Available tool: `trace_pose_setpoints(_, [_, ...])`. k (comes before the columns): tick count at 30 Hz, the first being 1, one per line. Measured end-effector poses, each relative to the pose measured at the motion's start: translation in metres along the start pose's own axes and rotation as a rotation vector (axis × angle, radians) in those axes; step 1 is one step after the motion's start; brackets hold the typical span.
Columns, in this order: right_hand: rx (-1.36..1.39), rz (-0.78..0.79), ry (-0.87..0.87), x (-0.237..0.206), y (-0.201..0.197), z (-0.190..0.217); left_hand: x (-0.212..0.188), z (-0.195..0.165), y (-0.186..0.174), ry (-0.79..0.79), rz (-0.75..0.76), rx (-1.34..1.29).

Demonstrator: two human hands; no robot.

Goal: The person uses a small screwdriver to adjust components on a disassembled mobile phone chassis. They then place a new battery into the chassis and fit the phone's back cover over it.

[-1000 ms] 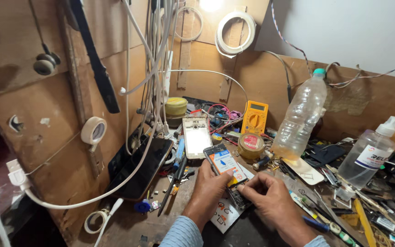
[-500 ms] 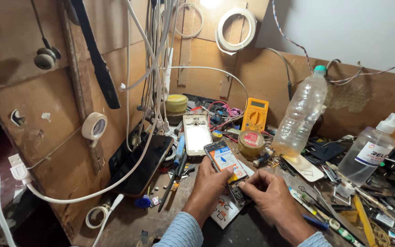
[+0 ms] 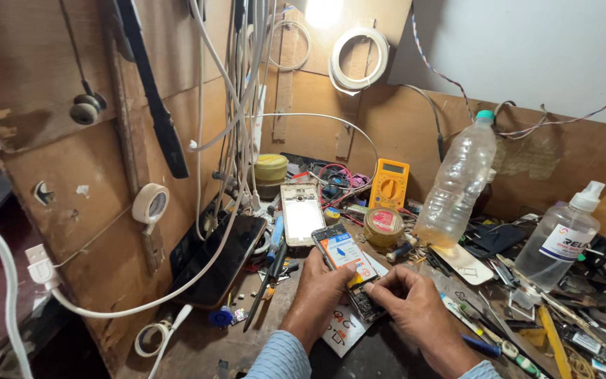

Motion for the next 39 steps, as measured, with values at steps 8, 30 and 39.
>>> trace_pose_setpoints(8, [-0.061,-0.004,0.006,-0.002,0.0,-0.004,-0.002,0.001,-0.001,0.0,-0.01,0.043])
trace_pose_setpoints(30, [-0.481,-0.208,-0.801,-0.084,-0.008,0.086,0.01,0.018,0.005,-0.117,0.083,-0.152])
trace_pose_setpoints(39, [-0.625,-0.029,-0.833,-0.081,0.006,0.085,0.014,0.024,0.001,-0.104,0.034,-0.051])
Point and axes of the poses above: each hand's wrist, its own x-axis towards the middle knuckle, its own y-axis out of the palm, z = x × y, the point moved 10 cm from there along x, towards the middle knuckle, and after that the axes turned 3 degrees about x, right-handed, at the moved point
